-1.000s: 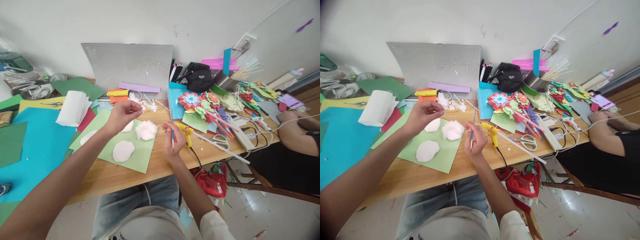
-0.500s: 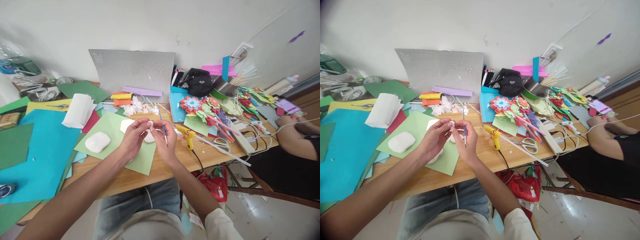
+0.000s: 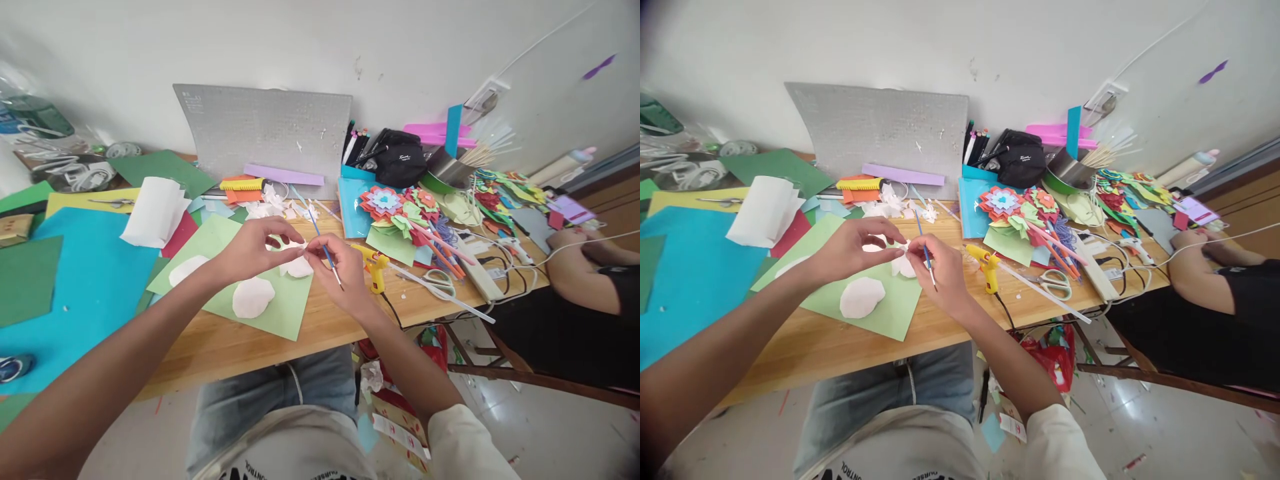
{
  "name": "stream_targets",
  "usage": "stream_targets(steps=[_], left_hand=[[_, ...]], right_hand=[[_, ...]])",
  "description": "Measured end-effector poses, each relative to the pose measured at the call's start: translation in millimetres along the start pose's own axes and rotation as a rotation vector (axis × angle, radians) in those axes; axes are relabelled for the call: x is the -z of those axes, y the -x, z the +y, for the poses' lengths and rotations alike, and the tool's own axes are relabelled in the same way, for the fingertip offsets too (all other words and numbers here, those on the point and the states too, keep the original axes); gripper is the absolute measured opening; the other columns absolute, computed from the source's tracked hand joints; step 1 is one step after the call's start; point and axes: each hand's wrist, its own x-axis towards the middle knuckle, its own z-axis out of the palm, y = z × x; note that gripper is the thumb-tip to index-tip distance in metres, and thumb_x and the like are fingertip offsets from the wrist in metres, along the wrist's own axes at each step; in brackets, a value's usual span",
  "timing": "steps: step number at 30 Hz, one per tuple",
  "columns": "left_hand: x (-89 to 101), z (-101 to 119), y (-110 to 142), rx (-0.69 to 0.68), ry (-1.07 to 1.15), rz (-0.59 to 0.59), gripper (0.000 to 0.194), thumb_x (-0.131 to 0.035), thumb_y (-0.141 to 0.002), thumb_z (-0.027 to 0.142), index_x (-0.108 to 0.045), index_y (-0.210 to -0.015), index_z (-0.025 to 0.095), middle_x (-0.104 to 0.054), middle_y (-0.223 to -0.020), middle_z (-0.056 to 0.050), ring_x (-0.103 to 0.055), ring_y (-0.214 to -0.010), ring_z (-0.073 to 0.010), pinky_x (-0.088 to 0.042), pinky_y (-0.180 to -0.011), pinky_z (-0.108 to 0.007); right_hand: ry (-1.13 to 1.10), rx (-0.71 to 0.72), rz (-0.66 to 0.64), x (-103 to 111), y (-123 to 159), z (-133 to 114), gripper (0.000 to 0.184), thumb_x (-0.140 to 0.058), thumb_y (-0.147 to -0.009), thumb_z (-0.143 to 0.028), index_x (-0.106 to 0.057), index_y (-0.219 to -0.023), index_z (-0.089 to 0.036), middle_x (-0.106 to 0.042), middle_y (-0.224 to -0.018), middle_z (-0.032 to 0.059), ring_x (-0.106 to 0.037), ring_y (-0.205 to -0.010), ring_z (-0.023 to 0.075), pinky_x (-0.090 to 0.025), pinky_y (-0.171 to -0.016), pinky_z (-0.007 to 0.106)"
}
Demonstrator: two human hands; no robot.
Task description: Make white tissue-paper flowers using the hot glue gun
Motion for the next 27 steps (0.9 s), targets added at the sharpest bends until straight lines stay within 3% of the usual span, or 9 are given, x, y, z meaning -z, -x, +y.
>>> stream_targets(steps=[5,11,15,19,23,27], left_hand=[[0.0,7,-6,-0.088,-0.212,-0.053,0.021,-0.064,-0.080,0.039,-0.073,-0.082,0.020,-0.069,-0.083,-0.004,-0.060,-0.074,-0.0159,-0.048,-0.069,-0.030],[-8.2,2,-6,-0.039,-0.183,-0.053,0.020,-0.062,-0.081,0.038,-0.072,-0.081,0.020,-0.069,-0.081,-0.004,-0.060,-0.075,-0.0164,-0.048,-0.070,-0.030],[-17.3,-17,-7,0.044,-0.169,0.090,0.018,-0.065,-0.080,0.038,-0.073,-0.079,0.021,-0.069,-0.086,-0.004,-0.060,-0.079,-0.0179,-0.048,-0.074,-0.033],[-29.0,-42,-8,0.113,-0.311,0.190,0.011,-0.071,-0.074,0.034,-0.075,-0.073,0.024,-0.067,-0.094,-0.004,-0.055,-0.097,-0.0248,-0.041,-0.095,-0.044],[-42.6,-58,-10,0.200,-0.354,0.200,0.007,-0.072,-0.072,0.031,-0.075,-0.070,0.025,-0.064,-0.097,-0.004,-0.047,-0.108,-0.0288,-0.037,-0.101,-0.047],[-52.3,-67,-12,0.276,-0.337,0.261,0.008,-0.070,-0.073,0.030,-0.074,-0.070,0.023,-0.062,-0.101,-0.005,-0.044,-0.110,-0.0288,-0.037,-0.102,-0.046]], right_hand=[[0.077,0.041,-0.076,7,-4,-1,0.005,-0.057,-0.088,-0.024,-0.060,-0.090,-0.020,-0.065,-0.081,0.0001,-0.061,-0.073,0.0134,-0.048,-0.071,0.027],[0.127,0.062,-0.073,10,-2,5,0.006,-0.057,-0.088,-0.024,-0.059,-0.092,-0.021,-0.066,-0.083,0.0004,-0.062,-0.074,0.0137,-0.048,-0.071,0.027],[0.102,0.086,0.028,14,4,10,0.012,-0.055,-0.090,-0.024,-0.061,-0.101,-0.021,-0.068,-0.096,0.0045,-0.064,-0.087,0.0169,-0.051,-0.080,0.031],[0.051,0.065,0.196,15,20,21,0.023,-0.048,-0.095,-0.026,-0.064,-0.112,-0.024,-0.070,-0.095,0.0052,-0.066,-0.087,0.0184,-0.052,-0.081,0.035],[0.061,0.047,0.305,7,37,33,0.020,-0.050,-0.094,-0.029,-0.069,-0.099,-0.023,-0.067,-0.080,0.0032,-0.064,-0.077,0.0178,-0.053,-0.074,0.034],[0.071,0.019,0.290,-4,40,38,0.017,-0.051,-0.093,-0.029,-0.063,-0.087,-0.021,-0.064,-0.074,0.0013,-0.061,-0.067,0.0143,-0.051,-0.064,0.028]])
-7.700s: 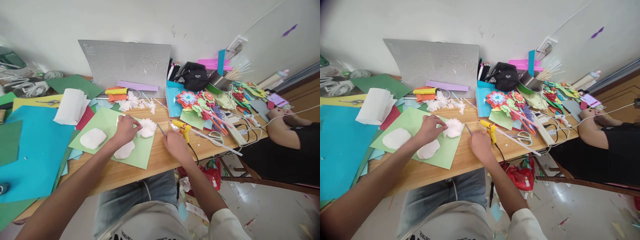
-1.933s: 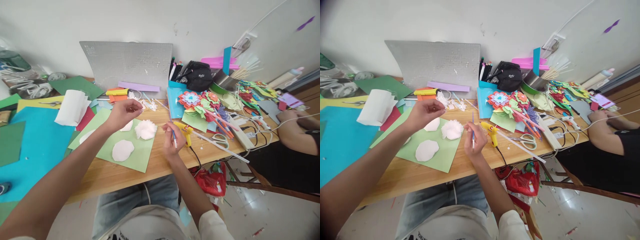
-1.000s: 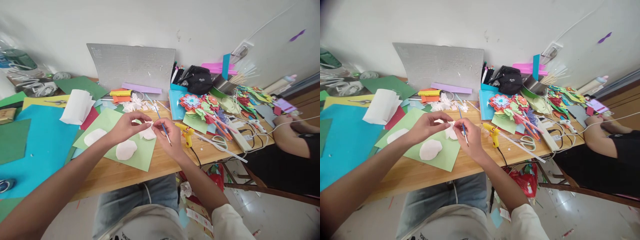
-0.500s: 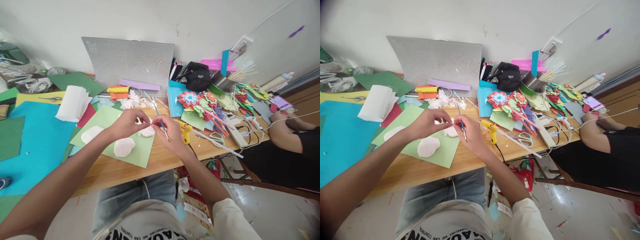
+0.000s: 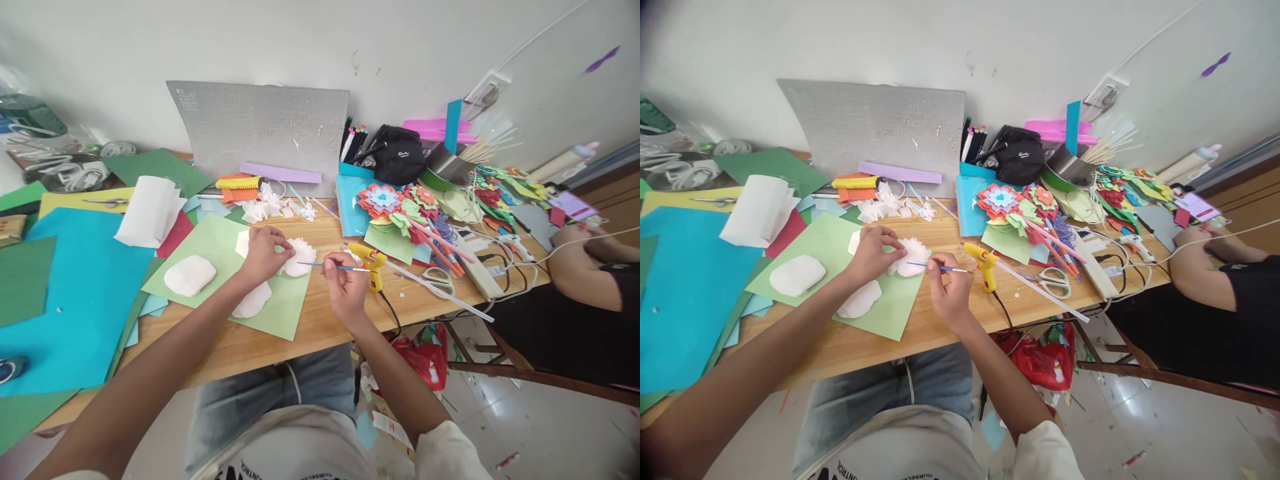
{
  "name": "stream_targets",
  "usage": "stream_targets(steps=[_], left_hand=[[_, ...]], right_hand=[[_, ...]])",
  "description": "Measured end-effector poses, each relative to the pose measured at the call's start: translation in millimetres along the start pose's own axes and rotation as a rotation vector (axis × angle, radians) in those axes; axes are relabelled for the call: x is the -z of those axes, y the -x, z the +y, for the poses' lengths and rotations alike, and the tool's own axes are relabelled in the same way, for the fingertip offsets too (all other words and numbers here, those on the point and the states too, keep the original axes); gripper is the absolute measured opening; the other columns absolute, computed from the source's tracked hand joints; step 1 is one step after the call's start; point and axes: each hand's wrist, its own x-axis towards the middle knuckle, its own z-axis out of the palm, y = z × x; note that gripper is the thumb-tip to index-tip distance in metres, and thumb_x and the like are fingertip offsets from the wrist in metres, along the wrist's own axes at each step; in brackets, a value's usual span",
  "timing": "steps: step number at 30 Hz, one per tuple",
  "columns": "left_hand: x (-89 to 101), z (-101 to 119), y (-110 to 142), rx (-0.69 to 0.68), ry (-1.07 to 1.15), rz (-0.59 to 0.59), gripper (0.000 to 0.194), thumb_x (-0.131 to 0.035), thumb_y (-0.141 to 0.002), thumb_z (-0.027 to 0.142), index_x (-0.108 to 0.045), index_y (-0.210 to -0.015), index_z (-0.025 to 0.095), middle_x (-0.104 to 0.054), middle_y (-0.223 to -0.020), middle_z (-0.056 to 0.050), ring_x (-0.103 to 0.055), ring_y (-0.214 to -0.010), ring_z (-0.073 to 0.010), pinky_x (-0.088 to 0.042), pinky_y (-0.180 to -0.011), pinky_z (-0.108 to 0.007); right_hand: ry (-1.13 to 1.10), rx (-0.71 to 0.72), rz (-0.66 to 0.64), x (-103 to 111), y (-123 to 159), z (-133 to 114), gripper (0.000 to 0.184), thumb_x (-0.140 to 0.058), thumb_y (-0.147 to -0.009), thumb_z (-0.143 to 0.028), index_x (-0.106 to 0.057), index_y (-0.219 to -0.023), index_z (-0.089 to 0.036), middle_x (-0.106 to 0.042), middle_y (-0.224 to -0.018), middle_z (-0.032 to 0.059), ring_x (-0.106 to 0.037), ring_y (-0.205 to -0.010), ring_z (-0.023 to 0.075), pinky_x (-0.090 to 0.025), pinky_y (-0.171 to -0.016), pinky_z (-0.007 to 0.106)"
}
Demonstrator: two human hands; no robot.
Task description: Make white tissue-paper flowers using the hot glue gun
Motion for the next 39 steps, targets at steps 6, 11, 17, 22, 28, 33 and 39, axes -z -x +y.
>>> stream_targets(steps=[6,11,17,22,28,33,39], left_hand=[[-4.7,-9,-2,0.001,0.071,0.022,0.013,-0.066,-0.073,0.033,-0.072,-0.071,0.022,-0.064,-0.102,-0.005,-0.047,-0.107,-0.0278,-0.037,-0.101,-0.047],[-4.6,-11,-2,0.005,0.077,0.012,0.013,-0.067,-0.072,0.034,-0.072,-0.070,0.022,-0.065,-0.102,-0.005,-0.047,-0.107,-0.0280,-0.036,-0.101,-0.047],[-6.8,-12,-1,-0.011,0.055,0.011,0.013,-0.069,-0.072,0.035,-0.073,-0.071,0.022,-0.065,-0.102,-0.006,-0.047,-0.108,-0.0289,-0.037,-0.101,-0.047],[-5.6,-12,-1,-0.015,0.030,-0.011,0.015,-0.072,-0.072,0.037,-0.075,-0.071,0.022,-0.065,-0.107,-0.009,-0.046,-0.110,-0.0314,-0.036,-0.101,-0.049],[-2.2,-13,0,-0.023,0.029,-0.003,0.020,-0.065,-0.076,0.040,-0.076,-0.076,0.023,-0.066,-0.107,-0.007,-0.046,-0.111,-0.0309,-0.038,-0.100,-0.048],[-2.8,-13,1,-0.032,0.050,0.001,0.020,-0.063,-0.077,0.038,-0.075,-0.076,0.022,-0.065,-0.107,-0.006,-0.048,-0.110,-0.0294,-0.038,-0.101,-0.047],[-2.7,-13,1,-0.028,0.032,0.007,0.018,-0.064,-0.076,0.037,-0.075,-0.075,0.023,-0.064,-0.108,-0.006,-0.045,-0.109,-0.0294,-0.036,-0.102,-0.047]], right_hand=[[0.124,0.067,-0.041,-12,-9,2,0.015,-0.052,-0.091,-0.028,-0.062,-0.083,-0.020,-0.067,-0.076,0.0037,-0.063,-0.071,0.0161,-0.050,-0.069,0.029],[0.161,0.070,-0.068,-18,-10,9,0.016,-0.051,-0.091,-0.029,-0.062,-0.084,-0.021,-0.068,-0.078,0.0047,-0.064,-0.072,0.0172,-0.050,-0.070,0.030],[0.190,0.091,-0.088,-23,-10,15,0.015,-0.051,-0.092,-0.030,-0.061,-0.084,-0.021,-0.069,-0.079,0.0049,-0.064,-0.072,0.0173,-0.050,-0.069,0.029],[0.194,0.134,-0.096,-24,-11,18,0.014,-0.050,-0.092,-0.027,-0.061,-0.084,-0.021,-0.068,-0.080,0.0053,-0.063,-0.075,0.0177,-0.049,-0.071,0.029],[0.190,0.141,-0.030,-19,-11,12,0.015,-0.049,-0.091,-0.027,-0.059,-0.082,-0.021,-0.066,-0.075,0.0043,-0.062,-0.071,0.0175,-0.048,-0.068,0.030],[0.179,0.131,0.001,-17,-10,8,0.017,-0.049,-0.092,-0.028,-0.058,-0.080,-0.022,-0.064,-0.073,0.0040,-0.060,-0.069,0.0176,-0.048,-0.068,0.031],[0.183,0.141,-0.075,-24,-11,14,0.016,-0.048,-0.092,-0.028,-0.059,-0.083,-0.022,-0.066,-0.077,0.0049,-0.062,-0.073,0.0181,-0.048,-0.071,0.031]])
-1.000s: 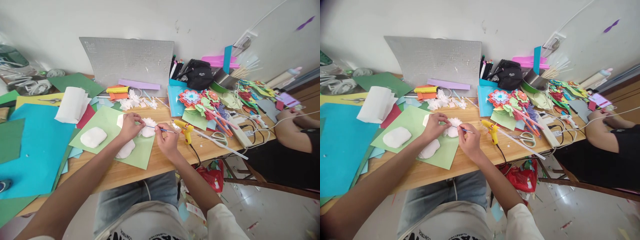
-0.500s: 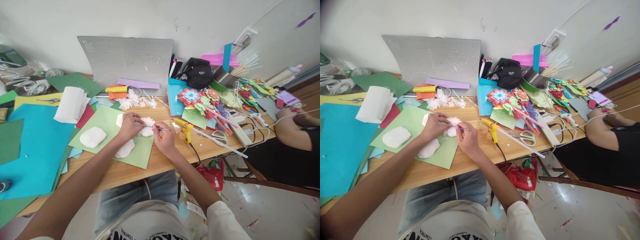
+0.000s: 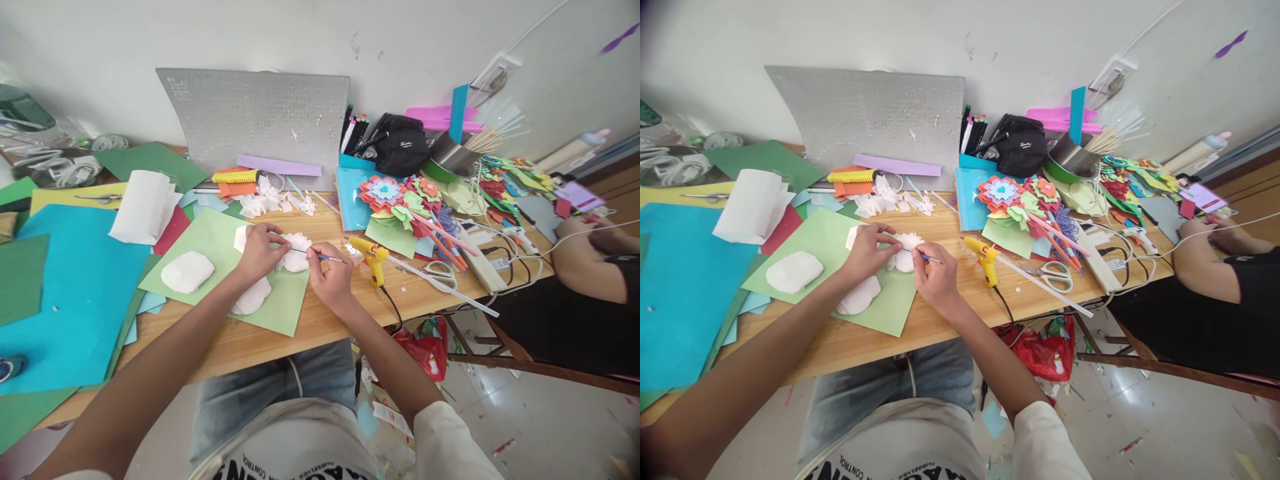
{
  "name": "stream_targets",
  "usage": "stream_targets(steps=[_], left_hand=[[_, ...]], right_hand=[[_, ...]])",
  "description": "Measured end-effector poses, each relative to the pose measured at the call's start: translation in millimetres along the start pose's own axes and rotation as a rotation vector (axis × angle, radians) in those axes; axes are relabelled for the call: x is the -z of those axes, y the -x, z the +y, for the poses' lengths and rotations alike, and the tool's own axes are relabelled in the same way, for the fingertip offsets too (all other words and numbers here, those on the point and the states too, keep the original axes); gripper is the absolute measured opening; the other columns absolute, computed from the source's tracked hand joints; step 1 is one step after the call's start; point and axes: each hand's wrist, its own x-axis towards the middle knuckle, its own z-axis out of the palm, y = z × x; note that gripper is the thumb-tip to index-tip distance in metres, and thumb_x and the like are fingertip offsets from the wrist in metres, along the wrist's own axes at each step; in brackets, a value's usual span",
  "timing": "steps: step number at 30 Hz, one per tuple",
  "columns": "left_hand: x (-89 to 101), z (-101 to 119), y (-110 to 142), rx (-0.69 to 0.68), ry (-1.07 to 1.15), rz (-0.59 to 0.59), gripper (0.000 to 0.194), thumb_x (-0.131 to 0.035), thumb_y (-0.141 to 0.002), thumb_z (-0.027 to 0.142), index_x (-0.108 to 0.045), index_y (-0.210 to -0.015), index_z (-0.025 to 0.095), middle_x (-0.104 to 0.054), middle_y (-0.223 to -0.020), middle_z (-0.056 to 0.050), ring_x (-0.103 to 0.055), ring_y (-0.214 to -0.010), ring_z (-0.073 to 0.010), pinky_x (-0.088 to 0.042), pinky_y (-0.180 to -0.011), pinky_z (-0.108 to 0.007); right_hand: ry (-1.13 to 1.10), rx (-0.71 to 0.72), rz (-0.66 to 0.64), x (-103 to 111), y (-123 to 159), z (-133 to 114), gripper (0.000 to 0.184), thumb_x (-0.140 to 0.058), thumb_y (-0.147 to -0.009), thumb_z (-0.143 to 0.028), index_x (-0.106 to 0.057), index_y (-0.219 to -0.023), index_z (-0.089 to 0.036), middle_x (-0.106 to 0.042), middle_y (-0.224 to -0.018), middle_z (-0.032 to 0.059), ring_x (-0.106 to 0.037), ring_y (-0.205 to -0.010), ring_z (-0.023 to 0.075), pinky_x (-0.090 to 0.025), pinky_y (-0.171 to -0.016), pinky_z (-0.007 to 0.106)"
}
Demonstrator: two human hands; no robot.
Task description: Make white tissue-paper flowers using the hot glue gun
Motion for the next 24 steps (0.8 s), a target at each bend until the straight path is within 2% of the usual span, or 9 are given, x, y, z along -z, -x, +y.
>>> stream_targets(steps=[9,14,20,24], left_hand=[[-1.9,2.7,1.4,0.006,0.007,0.007,0.013,-0.066,-0.076,0.033,-0.073,-0.072,0.022,-0.064,-0.109,-0.008,-0.044,-0.108,-0.0308,-0.036,-0.101,-0.048],[0.7,5.5,1.7,0.000,0.011,-0.002,0.015,-0.066,-0.076,0.035,-0.075,-0.078,0.022,-0.064,-0.109,-0.008,-0.045,-0.109,-0.0311,-0.036,-0.101,-0.049],[5.0,7.6,2.9,-0.014,0.024,0.032,0.021,-0.060,-0.080,0.036,-0.076,-0.084,0.023,-0.066,-0.106,-0.006,-0.049,-0.106,-0.0267,-0.037,-0.100,-0.044],[7.1,8.3,3.0,-0.051,0.031,0.072,0.019,-0.058,-0.081,0.034,-0.075,-0.084,0.024,-0.067,-0.103,-0.005,-0.054,-0.103,-0.0243,-0.035,-0.101,-0.043]], right_hand=[[0.046,0.003,-0.066,-3.7,-3.9,3.1,0.016,-0.046,-0.092,-0.027,-0.059,-0.083,-0.021,-0.067,-0.079,0.0052,-0.061,-0.075,0.0181,-0.046,-0.072,0.030],[0.077,0.006,-0.077,-4.1,-6.6,2.6,0.018,-0.046,-0.093,-0.027,-0.059,-0.082,-0.021,-0.066,-0.076,0.0049,-0.060,-0.073,0.0180,-0.046,-0.071,0.029],[0.069,0.001,-0.083,-4.2,-6.3,1.8,0.018,-0.045,-0.092,-0.027,-0.058,-0.080,-0.021,-0.064,-0.074,0.0038,-0.059,-0.070,0.0170,-0.045,-0.068,0.028],[0.032,-0.013,-0.034,-2.3,-5.0,1.2,0.018,-0.046,-0.093,-0.027,-0.058,-0.082,-0.021,-0.065,-0.075,0.0042,-0.060,-0.071,0.0175,-0.045,-0.069,0.029]])
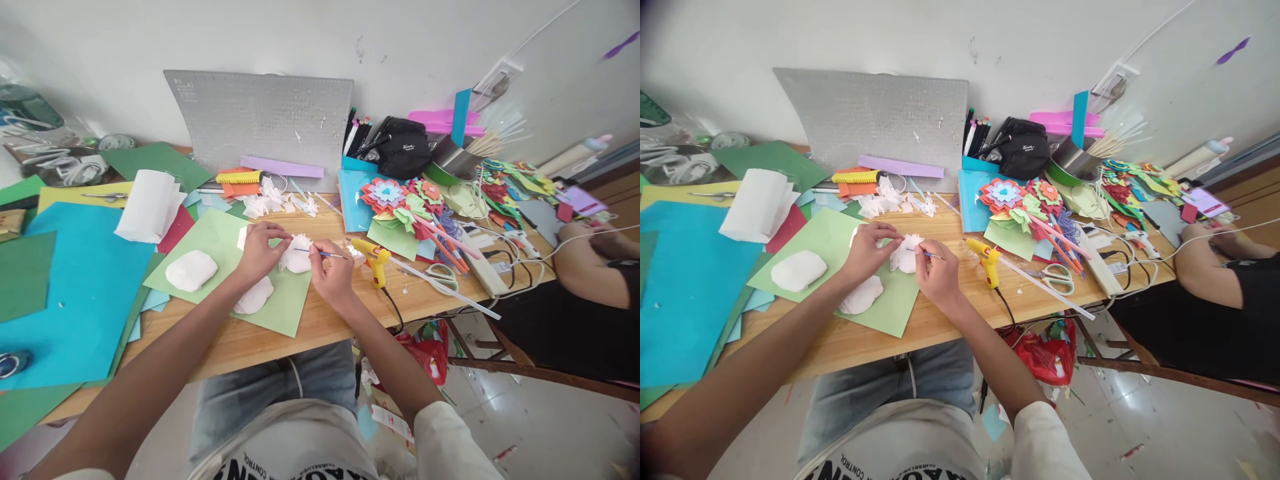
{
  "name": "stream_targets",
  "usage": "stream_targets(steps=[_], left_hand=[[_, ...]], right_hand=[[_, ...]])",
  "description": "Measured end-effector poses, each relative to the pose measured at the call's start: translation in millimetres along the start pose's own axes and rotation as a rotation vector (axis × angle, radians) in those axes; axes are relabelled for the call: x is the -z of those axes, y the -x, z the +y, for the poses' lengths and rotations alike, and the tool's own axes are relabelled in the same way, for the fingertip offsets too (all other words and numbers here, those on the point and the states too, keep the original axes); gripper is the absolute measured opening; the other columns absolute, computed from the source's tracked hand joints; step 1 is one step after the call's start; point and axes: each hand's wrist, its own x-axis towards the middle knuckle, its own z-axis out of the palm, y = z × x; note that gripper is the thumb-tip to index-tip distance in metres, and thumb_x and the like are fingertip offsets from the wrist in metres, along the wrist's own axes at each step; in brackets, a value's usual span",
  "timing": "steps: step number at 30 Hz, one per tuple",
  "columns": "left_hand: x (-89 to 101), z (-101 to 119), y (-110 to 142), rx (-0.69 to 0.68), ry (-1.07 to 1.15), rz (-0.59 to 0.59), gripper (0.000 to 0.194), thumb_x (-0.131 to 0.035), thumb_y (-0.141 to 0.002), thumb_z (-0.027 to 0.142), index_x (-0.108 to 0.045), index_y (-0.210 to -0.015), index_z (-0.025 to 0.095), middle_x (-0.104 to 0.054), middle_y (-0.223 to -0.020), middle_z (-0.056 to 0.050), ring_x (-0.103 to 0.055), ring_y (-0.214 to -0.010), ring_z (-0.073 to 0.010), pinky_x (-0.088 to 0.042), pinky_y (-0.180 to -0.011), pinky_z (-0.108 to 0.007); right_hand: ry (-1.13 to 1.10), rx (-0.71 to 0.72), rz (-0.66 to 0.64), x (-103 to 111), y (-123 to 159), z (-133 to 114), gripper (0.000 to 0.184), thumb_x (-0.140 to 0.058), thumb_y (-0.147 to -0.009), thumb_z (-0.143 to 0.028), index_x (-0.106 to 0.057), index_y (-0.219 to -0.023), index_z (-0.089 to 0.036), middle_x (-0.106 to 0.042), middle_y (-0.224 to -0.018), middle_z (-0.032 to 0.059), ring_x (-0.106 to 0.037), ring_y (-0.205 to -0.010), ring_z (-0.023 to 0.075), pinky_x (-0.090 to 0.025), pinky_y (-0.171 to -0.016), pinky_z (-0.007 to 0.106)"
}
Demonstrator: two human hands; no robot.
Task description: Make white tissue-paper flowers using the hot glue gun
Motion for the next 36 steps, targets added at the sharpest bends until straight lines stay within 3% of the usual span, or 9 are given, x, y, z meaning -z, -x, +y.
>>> stream_targets(steps=[11,21,36], left_hand=[[5.1,0,3,-0.031,-0.011,0.072,0.017,-0.056,-0.084,0.028,-0.071,-0.086,0.021,-0.068,-0.096,-0.004,-0.055,-0.100,-0.0229,-0.037,-0.098,-0.041],[-9.1,-9,5,-0.245,-0.228,0.017,0.012,-0.065,-0.080,0.027,-0.076,-0.079,0.022,-0.062,-0.097,-0.007,-0.045,-0.097,-0.0258,-0.043,-0.089,-0.040],[-14.7,-11,2,-0.221,-0.285,0.011,0.012,-0.065,-0.079,0.023,-0.076,-0.075,0.020,-0.061,-0.094,-0.008,-0.043,-0.096,-0.0260,-0.044,-0.088,-0.040]], right_hand=[[0.009,0.021,0.011,-2,0,0,0.019,-0.046,-0.093,-0.027,-0.057,-0.079,-0.021,-0.064,-0.072,0.0039,-0.059,-0.068,0.0168,-0.044,-0.067,0.028],[0.061,-0.010,-0.042,-2,-1,2,0.022,-0.043,-0.095,-0.028,-0.057,-0.081,-0.019,-0.064,-0.074,0.0044,-0.058,-0.067,0.0165,-0.042,-0.065,0.027],[0.318,-0.002,-0.338,10,-27,-11,0.021,-0.046,-0.097,-0.029,-0.059,-0.084,-0.019,-0.064,-0.074,0.0045,-0.059,-0.069,0.0193,-0.032,-0.060,0.029]])
